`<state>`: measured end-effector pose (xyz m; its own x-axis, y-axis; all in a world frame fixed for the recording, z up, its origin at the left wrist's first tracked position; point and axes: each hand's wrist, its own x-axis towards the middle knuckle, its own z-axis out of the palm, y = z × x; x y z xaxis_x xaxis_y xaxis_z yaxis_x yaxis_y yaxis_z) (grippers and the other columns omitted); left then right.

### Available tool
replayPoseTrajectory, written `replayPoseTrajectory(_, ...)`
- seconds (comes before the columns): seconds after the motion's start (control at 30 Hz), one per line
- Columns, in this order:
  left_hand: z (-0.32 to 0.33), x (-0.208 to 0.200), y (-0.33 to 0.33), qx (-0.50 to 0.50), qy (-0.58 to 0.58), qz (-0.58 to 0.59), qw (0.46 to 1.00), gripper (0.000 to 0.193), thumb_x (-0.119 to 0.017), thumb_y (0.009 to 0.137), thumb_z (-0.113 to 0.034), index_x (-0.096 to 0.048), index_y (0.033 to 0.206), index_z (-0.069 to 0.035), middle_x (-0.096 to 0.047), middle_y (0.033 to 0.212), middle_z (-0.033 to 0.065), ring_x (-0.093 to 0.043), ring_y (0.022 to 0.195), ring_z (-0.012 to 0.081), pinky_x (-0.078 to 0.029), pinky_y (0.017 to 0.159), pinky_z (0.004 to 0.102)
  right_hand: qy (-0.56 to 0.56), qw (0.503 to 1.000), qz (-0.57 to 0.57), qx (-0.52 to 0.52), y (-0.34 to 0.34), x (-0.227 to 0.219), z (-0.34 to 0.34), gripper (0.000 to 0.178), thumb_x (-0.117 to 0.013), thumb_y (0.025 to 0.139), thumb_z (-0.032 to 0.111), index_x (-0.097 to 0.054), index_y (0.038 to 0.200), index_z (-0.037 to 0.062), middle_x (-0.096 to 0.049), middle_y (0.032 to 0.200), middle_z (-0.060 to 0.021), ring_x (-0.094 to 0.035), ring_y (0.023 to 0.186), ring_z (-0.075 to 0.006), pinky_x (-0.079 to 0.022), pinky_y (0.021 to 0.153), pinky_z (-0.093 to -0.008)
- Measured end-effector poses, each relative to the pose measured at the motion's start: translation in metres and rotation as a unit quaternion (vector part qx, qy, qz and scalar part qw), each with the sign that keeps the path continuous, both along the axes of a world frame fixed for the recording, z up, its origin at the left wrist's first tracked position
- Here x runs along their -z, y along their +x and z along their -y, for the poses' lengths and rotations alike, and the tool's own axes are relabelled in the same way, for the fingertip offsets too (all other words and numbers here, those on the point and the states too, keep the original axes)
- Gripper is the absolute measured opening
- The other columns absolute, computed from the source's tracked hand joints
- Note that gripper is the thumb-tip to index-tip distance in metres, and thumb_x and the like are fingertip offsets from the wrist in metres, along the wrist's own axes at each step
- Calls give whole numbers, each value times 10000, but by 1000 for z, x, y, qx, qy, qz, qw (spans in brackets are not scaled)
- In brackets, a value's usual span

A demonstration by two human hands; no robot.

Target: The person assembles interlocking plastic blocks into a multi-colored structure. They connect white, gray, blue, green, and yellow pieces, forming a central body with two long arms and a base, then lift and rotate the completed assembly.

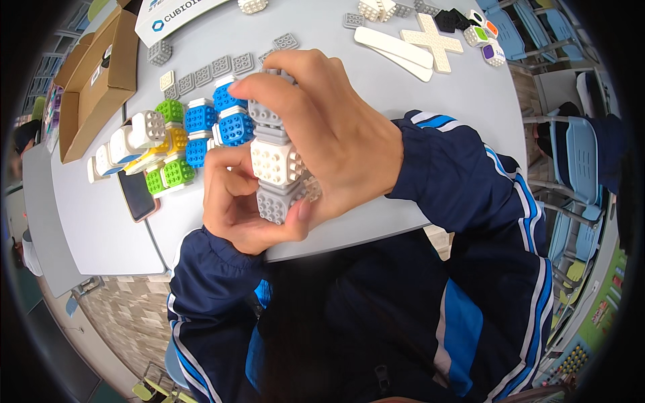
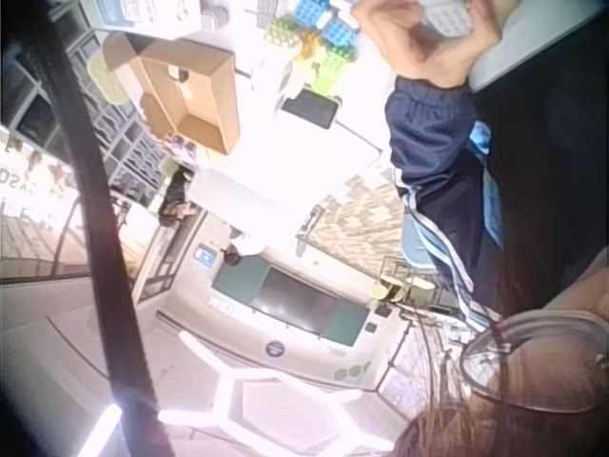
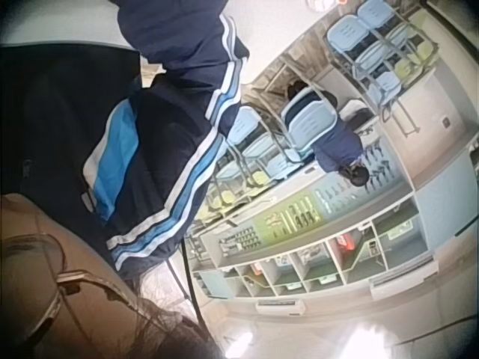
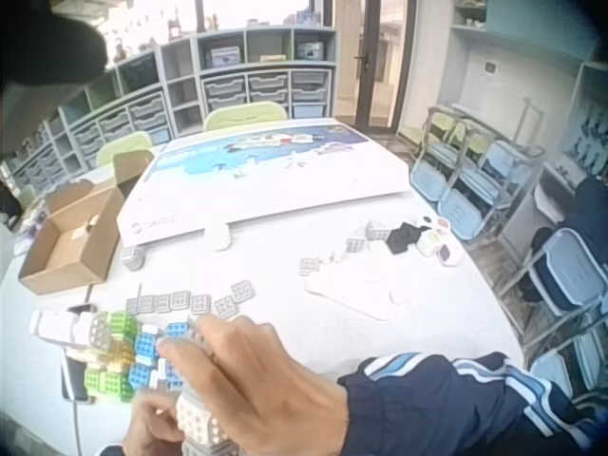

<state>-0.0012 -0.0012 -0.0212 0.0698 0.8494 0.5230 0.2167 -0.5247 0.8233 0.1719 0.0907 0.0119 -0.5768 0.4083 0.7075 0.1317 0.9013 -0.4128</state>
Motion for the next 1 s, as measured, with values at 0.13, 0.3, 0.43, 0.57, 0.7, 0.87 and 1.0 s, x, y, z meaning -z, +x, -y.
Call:
replayPoseTrajectory(0.13, 0, -1, 2, -5, 65, -26, 998, 590, -891, 629, -89, -349, 857, -36, -462, 986, 141, -607, 915, 241, -489, 828, 331, 12, 1000, -10, -9, -1, 1, 3, 909, -848, 530, 266, -469, 1314, 3, -465, 1182, -213, -519, 914, -329, -433, 815, -397)
replayPoseTrajectory(0.3, -2, 2, 3, 7, 92, -8, 996, 565, -869, 628, -112, -355, 847, -28, -446, 959, 141, -618, 849, 267, -502, 767, 340, 38, 998, -34, 21, -3, 2, 8, 850, -824, 520, 268, -511, 1260, -10, -494, 1111, -210, -529, 821, -313, -451, 711, -375)
replayPoseTrajectory(0.43, -2, 3, 1, 5, 96, -13, 995, 527, -850, 641, -114, -367, 836, -31, -441, 945, 136, -602, 829, 256, -495, 745, 341, 28, 999, -28, 25, -2, 2, 8, 818, -807, 518, 272, -526, 1229, -22, -501, 1070, -212, -540, 814, -321, -464, 677, -368)
replayPoseTrajectory(0.57, -2, -1, 2, 6, 84, -12, 996, 497, -831, 650, -94, -373, 832, -31, -443, 947, 137, -593, 833, 251, -496, 760, 344, 24, 998, -38, 33, -2, 5, 8, 802, -802, 520, 266, -529, 1215, -27, -500, 1064, -216, -550, 834, -337, -474, 688, -370)
replayPoseTrajectory(0.7, -1, -6, 2, -1, 70, -26, 997, 480, -818, 668, -86, -372, 836, -29, -444, 957, 132, -586, 847, 246, -493, 774, 347, 21, 998, -55, 36, -5, 3, 7, 799, -801, 526, 251, -521, 1219, -32, -498, 1073, -221, -552, 851, -346, -479, 694, -374)
replayPoseTrajectory(0.87, -9, -7, 1, -60, 40, -44, 996, 475, -841, 638, -75, -407, 824, -30, -476, 969, 123, -585, 848, 228, -482, 778, 332, 16, 998, 11, 55, -1, -1, -1, 947, -852, 524, 415, -446, 1231, -67, -440, 1030, -166, -497, 881, -308, -441, 754, -397)
replayPoseTrajectory(1.0, -24, -6, -3, -131, 59, -123, 982, 442, -884, 587, -86, -512, 815, -15, -572, 966, 130, -600, 911, 221, -480, 792, 318, 14, 984, 174, 27, 28, -24, -20, 1023, -851, 594, 526, -424, 1324, -50, -495, 1112, -211, -530, 982, -355, -464, 834, -416)
